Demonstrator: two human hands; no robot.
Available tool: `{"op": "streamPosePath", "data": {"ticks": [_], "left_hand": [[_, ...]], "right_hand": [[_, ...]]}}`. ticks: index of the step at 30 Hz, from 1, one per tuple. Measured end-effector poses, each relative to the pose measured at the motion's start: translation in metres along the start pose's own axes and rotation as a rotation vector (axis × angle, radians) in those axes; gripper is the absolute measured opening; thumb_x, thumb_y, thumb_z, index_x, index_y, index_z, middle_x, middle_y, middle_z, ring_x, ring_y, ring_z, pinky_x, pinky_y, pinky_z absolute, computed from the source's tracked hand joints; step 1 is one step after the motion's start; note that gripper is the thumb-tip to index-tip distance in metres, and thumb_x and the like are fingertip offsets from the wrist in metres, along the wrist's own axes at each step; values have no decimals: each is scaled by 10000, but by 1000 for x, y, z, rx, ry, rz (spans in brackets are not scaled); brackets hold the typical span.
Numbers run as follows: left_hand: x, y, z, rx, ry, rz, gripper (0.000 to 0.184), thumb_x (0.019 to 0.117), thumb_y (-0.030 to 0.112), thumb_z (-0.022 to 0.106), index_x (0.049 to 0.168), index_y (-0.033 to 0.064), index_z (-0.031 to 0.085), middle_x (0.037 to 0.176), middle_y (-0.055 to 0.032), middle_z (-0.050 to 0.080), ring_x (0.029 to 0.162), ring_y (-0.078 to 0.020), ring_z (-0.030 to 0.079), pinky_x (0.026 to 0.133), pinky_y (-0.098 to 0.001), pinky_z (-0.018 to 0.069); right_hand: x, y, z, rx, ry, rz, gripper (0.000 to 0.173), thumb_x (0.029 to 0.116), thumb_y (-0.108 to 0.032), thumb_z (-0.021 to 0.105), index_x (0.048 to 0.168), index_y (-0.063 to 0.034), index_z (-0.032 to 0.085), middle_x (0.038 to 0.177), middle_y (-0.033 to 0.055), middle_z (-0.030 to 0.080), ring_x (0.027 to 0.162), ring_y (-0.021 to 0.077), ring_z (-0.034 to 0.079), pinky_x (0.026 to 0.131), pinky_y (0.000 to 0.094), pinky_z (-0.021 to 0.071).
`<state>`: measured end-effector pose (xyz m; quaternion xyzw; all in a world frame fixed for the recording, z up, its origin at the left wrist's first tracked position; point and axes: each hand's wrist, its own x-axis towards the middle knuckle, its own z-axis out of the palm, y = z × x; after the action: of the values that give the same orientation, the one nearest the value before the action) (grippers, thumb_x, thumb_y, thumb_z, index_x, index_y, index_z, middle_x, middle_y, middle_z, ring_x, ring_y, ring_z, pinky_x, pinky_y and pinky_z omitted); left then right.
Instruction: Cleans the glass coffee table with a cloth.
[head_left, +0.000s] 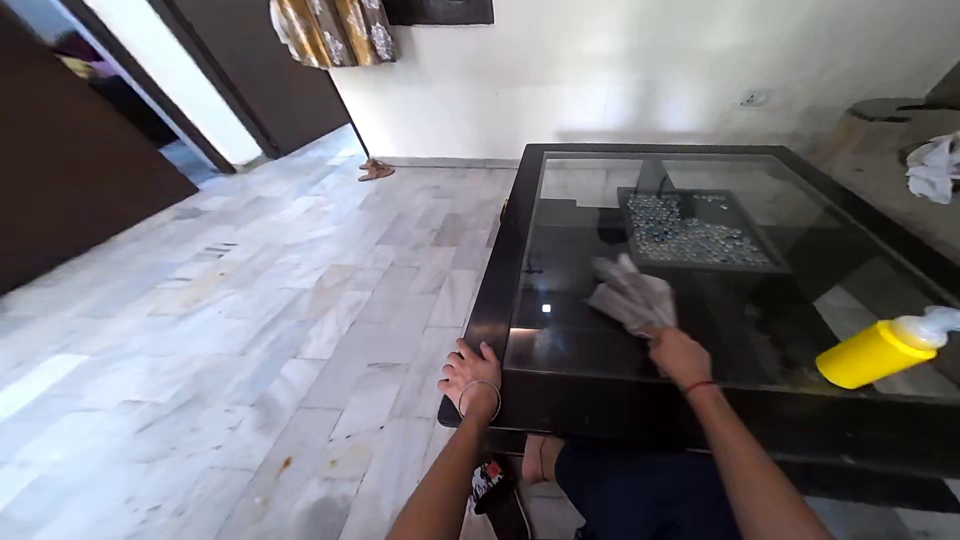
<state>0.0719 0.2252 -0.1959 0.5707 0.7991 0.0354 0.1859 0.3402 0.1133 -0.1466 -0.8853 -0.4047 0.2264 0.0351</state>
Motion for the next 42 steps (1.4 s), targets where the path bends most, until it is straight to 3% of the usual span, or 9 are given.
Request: {"op": "streamPosePath", "data": {"ticks": [5, 11, 16, 19, 23, 27, 31, 34, 42], "left_hand": [[1, 0, 0, 20, -2, -1, 603, 1110, 468, 328, 1606, 126, 362, 1534, -204, 498, 1417, -393, 482, 1122, -602, 372], [1, -1, 1, 12, 4, 4, 599, 1111, 465, 342, 1595, 112, 373, 1521, -215, 500, 1411, -404, 480, 1120, -600, 371], [3, 1, 1, 27, -2, -6, 600, 1110, 470, 326, 1603, 130, 366, 1532, -197, 499, 1417, -384, 481, 1124, -589, 375], [3, 1, 0, 18, -5, -11, 600, 1111, 465, 332, 1604, 125, 361, 1534, -204, 495, 1417, -384, 481, 1122, -588, 375], [2, 2, -1, 56, -22, -23, 577, 1102, 397, 397, 1613, 133, 344, 1535, -194, 495, 1411, -382, 486, 1118, -578, 387], [2, 3, -1, 64, -25, -34, 582, 1110, 428, 379, 1613, 136, 346, 1540, -188, 495, 1415, -377, 486, 1116, -568, 393], [1, 3, -4, 97, -45, -16, 622, 1072, 362, 472, 1623, 122, 309, 1536, -203, 486, 1408, -386, 484, 1104, -576, 408], [0, 4, -3, 37, -15, -29, 599, 1109, 465, 343, 1611, 139, 357, 1536, -196, 500, 1417, -384, 484, 1123, -584, 383], [4, 4, 0, 49, -16, -41, 598, 1109, 471, 324, 1605, 140, 364, 1528, -186, 507, 1415, -372, 487, 1122, -570, 388]], "right_hand": [[-10, 54, -3, 152, 96, 320, 361, 1066, -228, 544, 1364, -49, 638, 1319, 257, 657, 1241, 425, 627, 989, 625, 481], [-32, 11, 3, 138, -55, 304, 442, 1077, -309, 531, 1311, 60, 605, 1319, 272, 641, 1260, 394, 619, 1032, 560, 476], [-40, -47, 20, 48, -147, 70, 490, 1089, -302, 495, 1449, 30, 511, 1367, 258, 620, 1282, 385, 612, 1057, 539, 475], [-48, -69, 38, -56, -190, -228, 506, 1100, -212, 438, 1591, -92, 405, 1444, 245, 563, 1288, 398, 597, 1079, 539, 463], [-55, -79, 62, -92, -218, -632, 555, 1035, -22, 442, 1527, -258, 540, 1482, 218, 532, 1359, 421, 502, 1129, 576, 380], [-51, -84, 67, -83, -243, -754, 622, 956, 76, 482, 1445, -277, 632, 1460, 203, 547, 1364, 423, 478, 1110, 576, 380], [-27, -79, 47, -93, -172, -596, 533, 997, -9, 491, 1431, -277, 644, 1459, 172, 569, 1348, 390, 510, 1100, 560, 396], [3, -57, 26, -18, -29, -342, 414, 1011, -74, 535, 1354, -229, 707, 1445, 158, 589, 1333, 398, 525, 1079, 576, 414], [48, 50, -1, 310, 306, 338, 397, 1054, -164, 576, 1430, -40, 594, 1486, 386, 444, 1305, 572, 505, 1002, 679, 451]]}}
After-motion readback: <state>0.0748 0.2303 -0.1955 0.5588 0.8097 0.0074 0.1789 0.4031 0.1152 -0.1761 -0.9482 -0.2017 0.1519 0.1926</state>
